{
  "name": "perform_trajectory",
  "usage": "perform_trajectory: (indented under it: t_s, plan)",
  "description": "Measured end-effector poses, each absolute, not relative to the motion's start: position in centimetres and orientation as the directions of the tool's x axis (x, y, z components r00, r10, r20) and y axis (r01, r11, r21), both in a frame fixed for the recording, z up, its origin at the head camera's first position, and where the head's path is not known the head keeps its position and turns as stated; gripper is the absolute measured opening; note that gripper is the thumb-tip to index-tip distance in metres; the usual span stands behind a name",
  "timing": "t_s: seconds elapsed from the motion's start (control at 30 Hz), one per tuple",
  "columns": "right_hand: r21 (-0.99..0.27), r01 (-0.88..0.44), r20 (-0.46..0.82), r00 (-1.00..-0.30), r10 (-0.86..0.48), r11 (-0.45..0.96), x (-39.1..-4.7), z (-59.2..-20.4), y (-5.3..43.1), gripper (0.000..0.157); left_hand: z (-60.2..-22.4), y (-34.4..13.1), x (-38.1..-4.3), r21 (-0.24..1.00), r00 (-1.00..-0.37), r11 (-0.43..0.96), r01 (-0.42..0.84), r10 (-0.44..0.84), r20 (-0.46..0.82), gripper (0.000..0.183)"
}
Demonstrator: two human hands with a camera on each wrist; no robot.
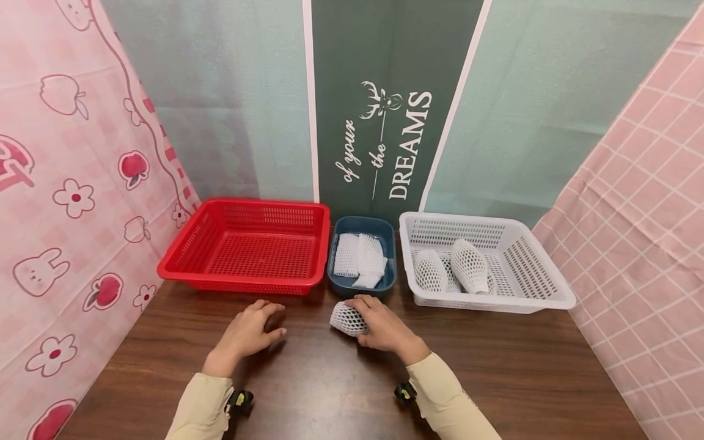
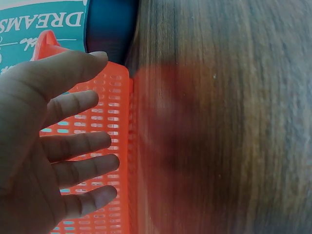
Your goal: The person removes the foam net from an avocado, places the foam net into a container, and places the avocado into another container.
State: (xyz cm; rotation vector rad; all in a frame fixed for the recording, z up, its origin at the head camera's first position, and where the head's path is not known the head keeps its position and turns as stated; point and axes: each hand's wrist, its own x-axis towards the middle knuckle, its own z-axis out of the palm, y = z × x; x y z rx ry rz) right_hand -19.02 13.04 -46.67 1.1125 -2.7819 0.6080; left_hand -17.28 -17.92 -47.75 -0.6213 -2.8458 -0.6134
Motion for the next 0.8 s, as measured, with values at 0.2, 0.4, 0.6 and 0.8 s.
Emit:
perform_trajectory:
  t_s: [0.2,0.4,0.6,0.8]
  plan:
    - [-0.338,-0.685,0.225,-0.725,-0.651,0.646,-19.1,-46.7,13.0,0.066,-47.6,-17.8,-17.3,0.362,-0.897,0.823,0.438,0.370,0.243,0.043]
    - [-0.346,-0.688,0.225,-0.721,-0.656,0.638,-19.0,-46.2,13.2,0.069,-47.3,-17.7,-17.1,0.363,-0.895,0.823,0.438,0.363,0.258,0.044]
    - [-0.341,-0.682,0.241,-0.729,-0.641,0.647,-18.9,-45.3,13.6,0.073,-46.3,-17.2,-16.4,0.383,-0.886,0.807,0.450,0.352,0.301,0.046]
    - [-0.335,-0.671,0.228,-0.739,-0.634,0.661,-18.8,-45.1,13.8,0.071,-45.6,-17.0,-16.3,0.379,-0.891,0.813,0.442,0.347,0.294,0.046]
